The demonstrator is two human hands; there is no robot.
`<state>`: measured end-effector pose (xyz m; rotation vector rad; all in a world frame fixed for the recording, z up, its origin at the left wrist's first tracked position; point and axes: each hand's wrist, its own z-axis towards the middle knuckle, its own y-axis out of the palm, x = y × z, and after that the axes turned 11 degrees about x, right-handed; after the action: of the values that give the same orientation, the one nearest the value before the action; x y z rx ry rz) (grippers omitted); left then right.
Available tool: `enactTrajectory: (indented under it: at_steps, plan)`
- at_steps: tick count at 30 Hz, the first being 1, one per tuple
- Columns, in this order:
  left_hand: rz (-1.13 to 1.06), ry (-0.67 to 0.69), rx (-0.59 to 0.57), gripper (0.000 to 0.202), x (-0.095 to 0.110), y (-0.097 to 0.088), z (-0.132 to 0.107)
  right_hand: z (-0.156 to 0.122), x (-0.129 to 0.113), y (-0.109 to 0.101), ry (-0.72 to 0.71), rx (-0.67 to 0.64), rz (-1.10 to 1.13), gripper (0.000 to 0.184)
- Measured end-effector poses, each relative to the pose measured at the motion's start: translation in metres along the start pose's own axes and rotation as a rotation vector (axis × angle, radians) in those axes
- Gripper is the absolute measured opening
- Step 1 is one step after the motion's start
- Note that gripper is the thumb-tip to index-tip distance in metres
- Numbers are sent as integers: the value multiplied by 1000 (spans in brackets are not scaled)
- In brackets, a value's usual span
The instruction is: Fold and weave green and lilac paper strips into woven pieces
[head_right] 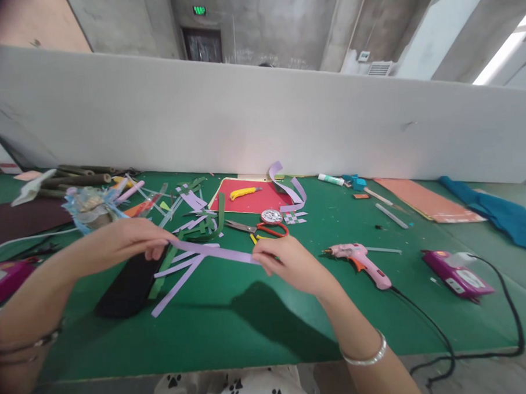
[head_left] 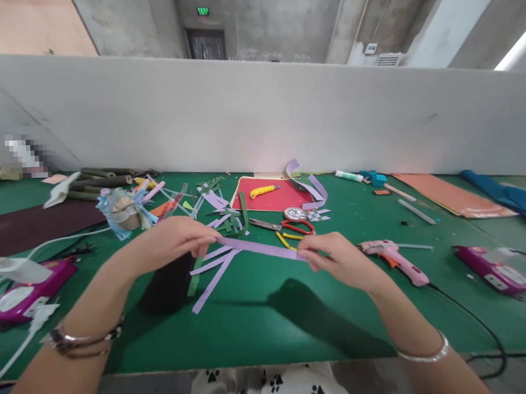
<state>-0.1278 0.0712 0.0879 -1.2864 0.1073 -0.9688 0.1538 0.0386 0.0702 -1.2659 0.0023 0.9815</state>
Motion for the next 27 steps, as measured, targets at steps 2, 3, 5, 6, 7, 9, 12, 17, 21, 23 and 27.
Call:
enactTrajectory:
  at_steps: [2, 3, 5, 6, 7, 9, 12, 17, 21, 23, 27]
  plan:
    - [-25, -27, 16, 36, -6, -10, 0, 2, 3, -1, 5, 39, 39, 25]
    - [-30, -36, 12, 35, -8, -14, 0, 4, 5, -2, 14, 49, 46, 23]
    - [-24, -83, 74, 30, -12, -21, 1, 6, 8, -3, 45, 68, 55, 22]
    - [-32, -111, 115, 29, -14, -24, 0, 6, 10, -4, 68, 78, 63, 22]
    - [-53, -141, 158, 28, -17, -26, 0, 6, 12, -4, 94, 86, 75, 22]
    - [-143, -195, 212, 28, -24, -24, -1, 6, 18, -3, 147, 101, 127, 24]
    - [-351, -299, 301, 26, -36, -11, 3, 6, 24, 8, 245, 102, 295, 23]
    - [-802, -438, 673, 29, -45, 22, 22, 8, 24, 45, 331, -207, 495, 18]
    - [-761, -454, 675, 25, -34, 33, 39, 12, 20, 58, 244, -265, 400, 13]
    - [-655, -427, 623, 25, -22, 34, 48, 20, 18, 57, 260, -82, 366, 19]
    - [-497, -264, 551, 25, 4, 40, 68, 49, 12, 46, 283, 152, 399, 29]
